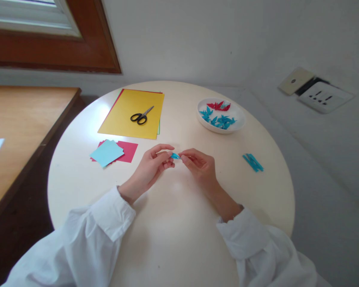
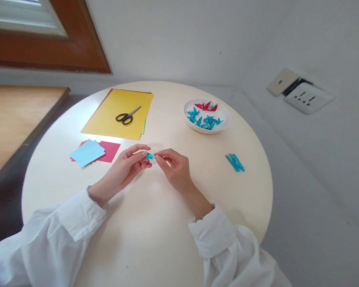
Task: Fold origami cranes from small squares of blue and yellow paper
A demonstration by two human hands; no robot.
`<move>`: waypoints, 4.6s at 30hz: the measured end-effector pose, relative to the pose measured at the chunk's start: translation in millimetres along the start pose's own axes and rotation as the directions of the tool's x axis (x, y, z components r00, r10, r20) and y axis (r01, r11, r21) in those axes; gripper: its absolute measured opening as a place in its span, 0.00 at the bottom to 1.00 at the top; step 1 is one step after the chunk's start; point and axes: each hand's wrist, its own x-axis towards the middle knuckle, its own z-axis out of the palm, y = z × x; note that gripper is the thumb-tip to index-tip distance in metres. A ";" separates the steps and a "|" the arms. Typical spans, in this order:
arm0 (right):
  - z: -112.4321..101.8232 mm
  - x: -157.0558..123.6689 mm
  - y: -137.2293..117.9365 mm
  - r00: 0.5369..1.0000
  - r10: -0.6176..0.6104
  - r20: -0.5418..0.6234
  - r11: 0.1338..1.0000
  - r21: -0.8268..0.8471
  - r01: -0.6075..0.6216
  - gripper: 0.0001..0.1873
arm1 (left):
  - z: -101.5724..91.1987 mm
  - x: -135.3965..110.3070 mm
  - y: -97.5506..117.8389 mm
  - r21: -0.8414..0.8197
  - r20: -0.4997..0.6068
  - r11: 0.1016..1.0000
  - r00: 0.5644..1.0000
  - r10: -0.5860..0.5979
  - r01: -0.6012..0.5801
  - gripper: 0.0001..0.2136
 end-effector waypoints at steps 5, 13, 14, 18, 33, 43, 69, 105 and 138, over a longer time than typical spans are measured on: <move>0.4 -0.8 0.1 1.000 -0.005 -0.001 1.000 -0.006 0.005 0.07 | 0.8 -0.2 0.5 -0.014 -0.009 1.000 1.000 0.006 -0.006 0.07; 1.8 -0.2 0.6 0.999 0.019 -0.033 1.000 0.024 -0.018 0.06 | 1.1 0.5 0.4 -0.014 0.022 1.000 1.000 0.012 -0.011 0.09; 1.7 0.0 0.6 0.999 0.030 -0.033 0.999 0.030 -0.029 0.06 | 0.8 0.5 0.3 -0.012 0.023 1.000 1.000 0.008 -0.007 0.09; 1.1 1.0 1.7 0.998 0.054 -0.017 0.997 0.063 -0.053 0.05 | -0.3 0.8 -0.3 -0.020 0.028 1.000 1.000 -0.003 0.003 0.08; 1.2 -0.5 10.4 0.994 -0.041 -0.105 0.994 -0.108 0.030 0.05 | -1.8 1.2 -4.0 0.040 0.032 0.999 0.999 0.029 -0.031 0.10; 3.0 0.4 11.6 0.992 -0.008 -0.128 0.999 -0.037 0.003 0.05 | -5.7 4.5 -9.6 -0.032 0.093 0.997 0.994 -0.065 0.069 0.09; 1.0 1.0 11.2 0.997 -0.063 -0.038 0.989 -0.133 0.057 0.04 | -10.8 5.1 -8.5 -0.002 0.181 0.986 0.970 -0.162 0.165 0.07; 0.6 1.9 9.3 0.984 -0.066 0.166 0.990 -0.114 0.086 0.06 | -8.3 5.4 0.0 0.010 0.268 0.940 0.904 -0.332 0.342 0.04; -2.0 3.2 7.5 0.999 -0.011 0.048 0.997 -0.082 0.015 0.05 | -4.8 1.1 -0.2 0.359 0.171 0.932 0.985 -0.003 -0.059 0.05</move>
